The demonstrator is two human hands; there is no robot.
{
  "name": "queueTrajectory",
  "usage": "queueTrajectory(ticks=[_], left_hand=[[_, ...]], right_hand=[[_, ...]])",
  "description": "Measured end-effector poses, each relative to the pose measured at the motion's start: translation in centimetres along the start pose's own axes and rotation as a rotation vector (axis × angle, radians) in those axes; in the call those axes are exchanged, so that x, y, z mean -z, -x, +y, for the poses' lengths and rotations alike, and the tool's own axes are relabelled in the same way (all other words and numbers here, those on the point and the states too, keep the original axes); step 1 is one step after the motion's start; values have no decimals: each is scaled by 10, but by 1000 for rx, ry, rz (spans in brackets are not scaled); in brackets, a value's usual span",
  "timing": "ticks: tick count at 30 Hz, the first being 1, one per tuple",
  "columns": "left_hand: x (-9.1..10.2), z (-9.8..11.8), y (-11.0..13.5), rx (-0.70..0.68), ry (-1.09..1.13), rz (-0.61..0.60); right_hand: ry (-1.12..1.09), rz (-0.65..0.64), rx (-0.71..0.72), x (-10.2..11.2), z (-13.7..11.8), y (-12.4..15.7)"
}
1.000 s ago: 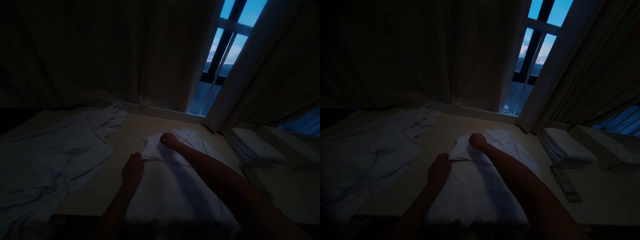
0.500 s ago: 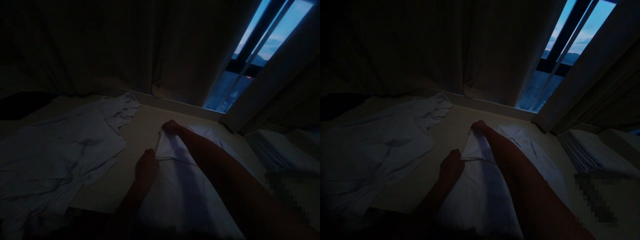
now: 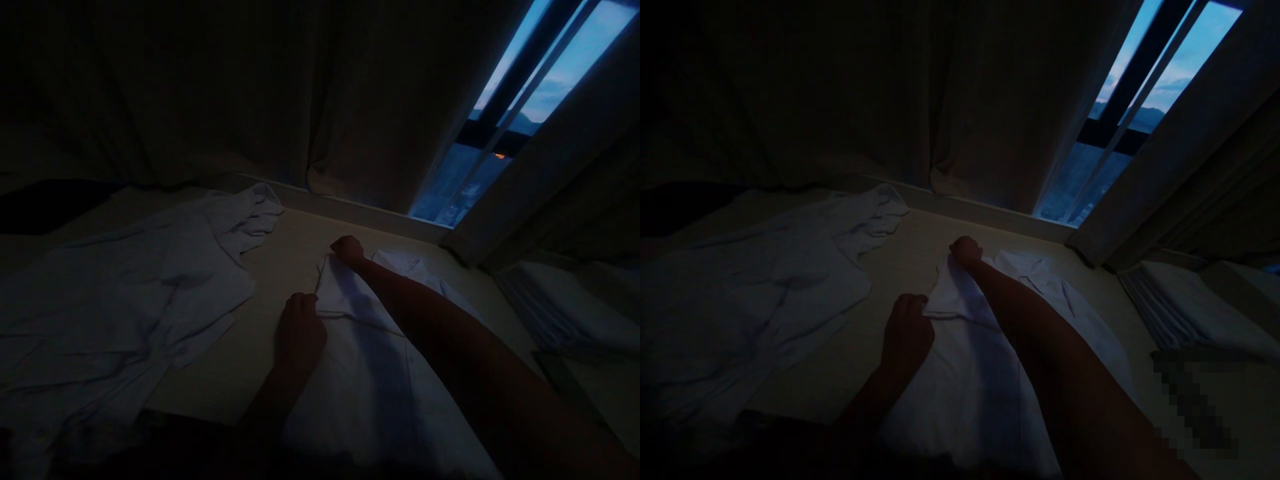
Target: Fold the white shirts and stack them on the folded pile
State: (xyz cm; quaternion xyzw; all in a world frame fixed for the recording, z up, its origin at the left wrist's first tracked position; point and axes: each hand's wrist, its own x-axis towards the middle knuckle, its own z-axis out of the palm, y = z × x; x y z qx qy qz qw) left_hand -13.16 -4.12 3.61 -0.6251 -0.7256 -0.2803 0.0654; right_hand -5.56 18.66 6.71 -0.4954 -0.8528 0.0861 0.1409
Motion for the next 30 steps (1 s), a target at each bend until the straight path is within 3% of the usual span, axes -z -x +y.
queueTrajectory(ticks=[3, 5, 10, 14, 18, 23, 27, 30], left_hand=[[3, 9, 4, -245, 137, 92], [-1, 13, 7, -337, 107, 35], [-21, 13, 18, -170, -107, -272], [-24, 12, 24, -136, -146, -279], [-22, 17, 26, -157, -120, -258], [-30, 21, 37, -169, -95, -270], [-35, 20, 42, -175, -109, -271], [-32, 23, 39, -164, -117, -272]], right_hand=[[2, 20, 63, 3, -4, 16], [-1, 12, 135, 1, -9, 30], [-12, -145, 337, -18, -16, 61], [-2, -212, 452, -31, -10, 73], [14, -112, 412, -34, -2, 78], [16, -197, 388, -28, 4, 78], [-87, -4, 229, -11, 16, 84], [-130, 117, 159, 8, 48, 106]])
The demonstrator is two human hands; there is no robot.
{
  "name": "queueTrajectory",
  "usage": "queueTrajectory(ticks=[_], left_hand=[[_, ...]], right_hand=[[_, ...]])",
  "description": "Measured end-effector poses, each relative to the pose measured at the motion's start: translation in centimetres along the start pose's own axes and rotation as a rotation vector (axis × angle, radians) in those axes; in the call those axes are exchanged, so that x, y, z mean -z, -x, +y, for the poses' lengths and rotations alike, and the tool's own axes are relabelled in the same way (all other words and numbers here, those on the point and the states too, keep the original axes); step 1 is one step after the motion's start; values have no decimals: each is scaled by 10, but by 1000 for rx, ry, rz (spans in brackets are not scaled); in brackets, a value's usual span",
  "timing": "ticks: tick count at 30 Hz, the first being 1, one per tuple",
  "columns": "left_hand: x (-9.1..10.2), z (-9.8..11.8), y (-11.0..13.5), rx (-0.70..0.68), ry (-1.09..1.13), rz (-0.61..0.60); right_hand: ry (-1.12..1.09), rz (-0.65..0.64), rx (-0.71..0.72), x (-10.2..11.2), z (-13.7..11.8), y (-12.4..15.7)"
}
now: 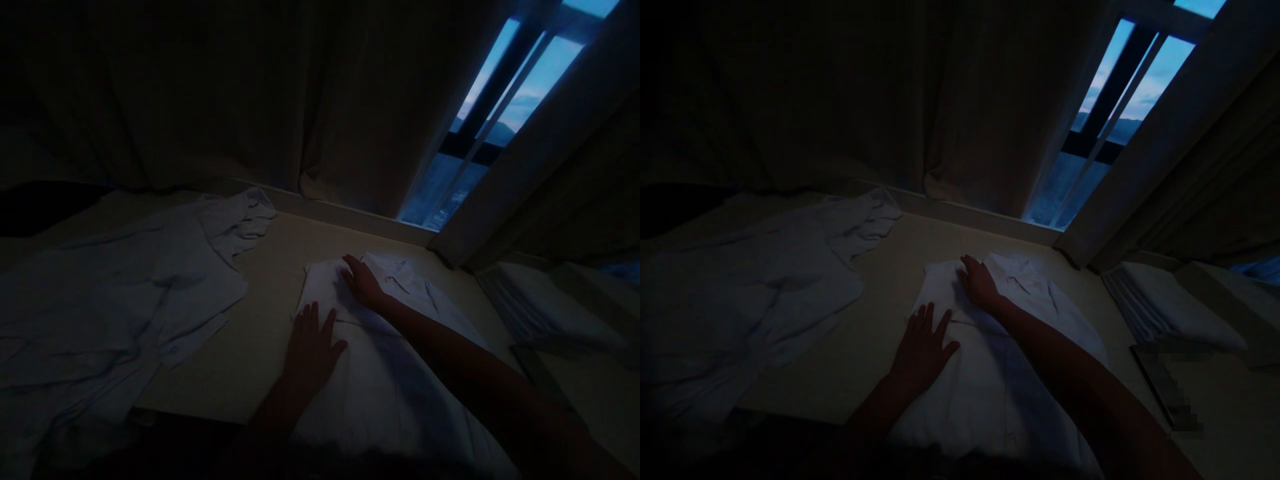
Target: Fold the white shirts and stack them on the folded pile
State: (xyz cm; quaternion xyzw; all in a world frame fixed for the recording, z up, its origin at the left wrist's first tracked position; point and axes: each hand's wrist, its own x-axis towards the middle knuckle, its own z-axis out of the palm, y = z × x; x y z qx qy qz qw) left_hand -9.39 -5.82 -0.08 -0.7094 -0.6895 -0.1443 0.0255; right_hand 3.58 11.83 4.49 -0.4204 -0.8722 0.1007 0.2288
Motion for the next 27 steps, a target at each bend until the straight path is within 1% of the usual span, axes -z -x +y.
queueTrajectory(ticks=[2, 4, 7, 9, 10, 12, 14, 15, 16, 18, 21, 24, 27], left_hand=[[6, 3, -2, -5, -4, 4], [12, 9, -2, -55, -5, 2], [21, 26, 2, -207, 26, -24], [23, 42, 8, -330, 65, -47], [22, 51, 11, -387, 83, -55], [17, 69, 17, -480, 108, -64], [10, 85, 20, -525, 115, -69], [5, 92, 21, -534, 111, -71], [2, 98, 21, -540, 104, -73], [-4, 109, 19, -548, 84, -70], [-7, 130, 10, -557, 59, -51], [-11, 159, -5, -520, 39, -45], [-18, 190, -26, -491, 21, -53]], right_hand=[[14, 70, -54, 22, 27, 29], [43, 147, -128, 46, 59, 71], [145, 254, -253, 83, 104, 152], [222, 300, -317, 105, 121, 212], [247, 317, -335, 115, 125, 241], [269, 329, -371, 129, 121, 295], [258, 328, -432, 137, 105, 338], [245, 325, -466, 138, 94, 355], [229, 320, -498, 137, 82, 369], [196, 292, -536, 133, 59, 388], [171, 238, -566, 123, 36, 399], [183, 282, -618, 117, 32, 399], [208, 319, -649, 114, 40, 395]])
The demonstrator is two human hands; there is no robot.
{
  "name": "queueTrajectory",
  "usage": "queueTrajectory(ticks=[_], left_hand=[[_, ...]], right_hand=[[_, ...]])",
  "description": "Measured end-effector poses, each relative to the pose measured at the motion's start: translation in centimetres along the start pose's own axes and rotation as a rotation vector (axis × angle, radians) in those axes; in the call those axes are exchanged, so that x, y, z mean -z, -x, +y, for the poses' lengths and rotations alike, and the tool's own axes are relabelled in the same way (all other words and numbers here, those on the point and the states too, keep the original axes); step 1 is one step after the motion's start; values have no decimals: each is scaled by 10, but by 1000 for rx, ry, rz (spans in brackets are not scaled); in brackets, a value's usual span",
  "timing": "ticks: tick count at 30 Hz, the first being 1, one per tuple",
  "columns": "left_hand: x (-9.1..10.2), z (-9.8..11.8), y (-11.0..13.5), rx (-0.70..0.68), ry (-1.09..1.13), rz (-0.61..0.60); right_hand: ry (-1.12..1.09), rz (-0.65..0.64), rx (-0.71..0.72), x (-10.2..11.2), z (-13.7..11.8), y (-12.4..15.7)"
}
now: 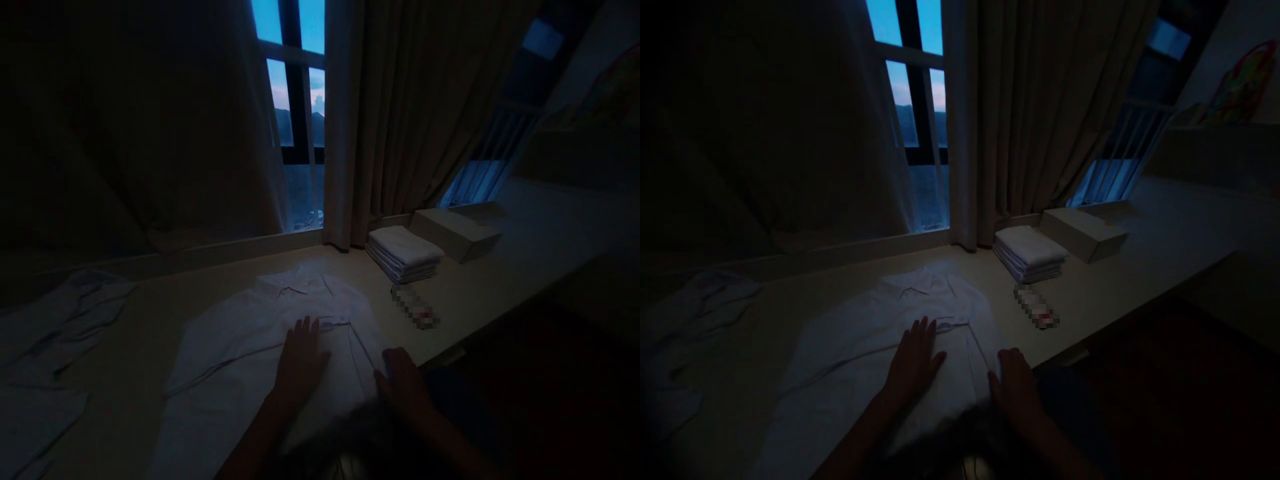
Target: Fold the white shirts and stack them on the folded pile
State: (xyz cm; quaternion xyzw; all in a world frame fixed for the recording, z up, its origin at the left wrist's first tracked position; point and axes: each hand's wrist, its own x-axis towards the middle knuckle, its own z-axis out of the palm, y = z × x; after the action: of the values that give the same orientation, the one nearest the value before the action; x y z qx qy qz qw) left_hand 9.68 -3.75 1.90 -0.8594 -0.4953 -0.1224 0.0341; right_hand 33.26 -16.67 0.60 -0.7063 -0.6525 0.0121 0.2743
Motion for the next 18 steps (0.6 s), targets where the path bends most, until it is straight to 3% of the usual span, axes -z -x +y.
queueTrajectory(ticks=[4, 8, 10, 13, 16, 18], left_hand=[[-2, 16, -39, 22, -1, -1], [5, 29, -64, 38, 32, -27], [6, 37, -73, 40, 31, -36], [3, 48, -82, 79, 30, -49], [-1, 52, -85, 141, 44, -45], [-2, 50, -88, 186, 67, -40]], right_hand=[[-90, -16, -38, -2, 4, -11], [-450, 30, -360, 11, 8, -36], [-629, 106, -461, 23, 11, -59], [-845, 206, -494, 39, 20, -105], [-905, 203, -498, 50, 31, -153], [-885, 183, -428, 58, 39, -179]])
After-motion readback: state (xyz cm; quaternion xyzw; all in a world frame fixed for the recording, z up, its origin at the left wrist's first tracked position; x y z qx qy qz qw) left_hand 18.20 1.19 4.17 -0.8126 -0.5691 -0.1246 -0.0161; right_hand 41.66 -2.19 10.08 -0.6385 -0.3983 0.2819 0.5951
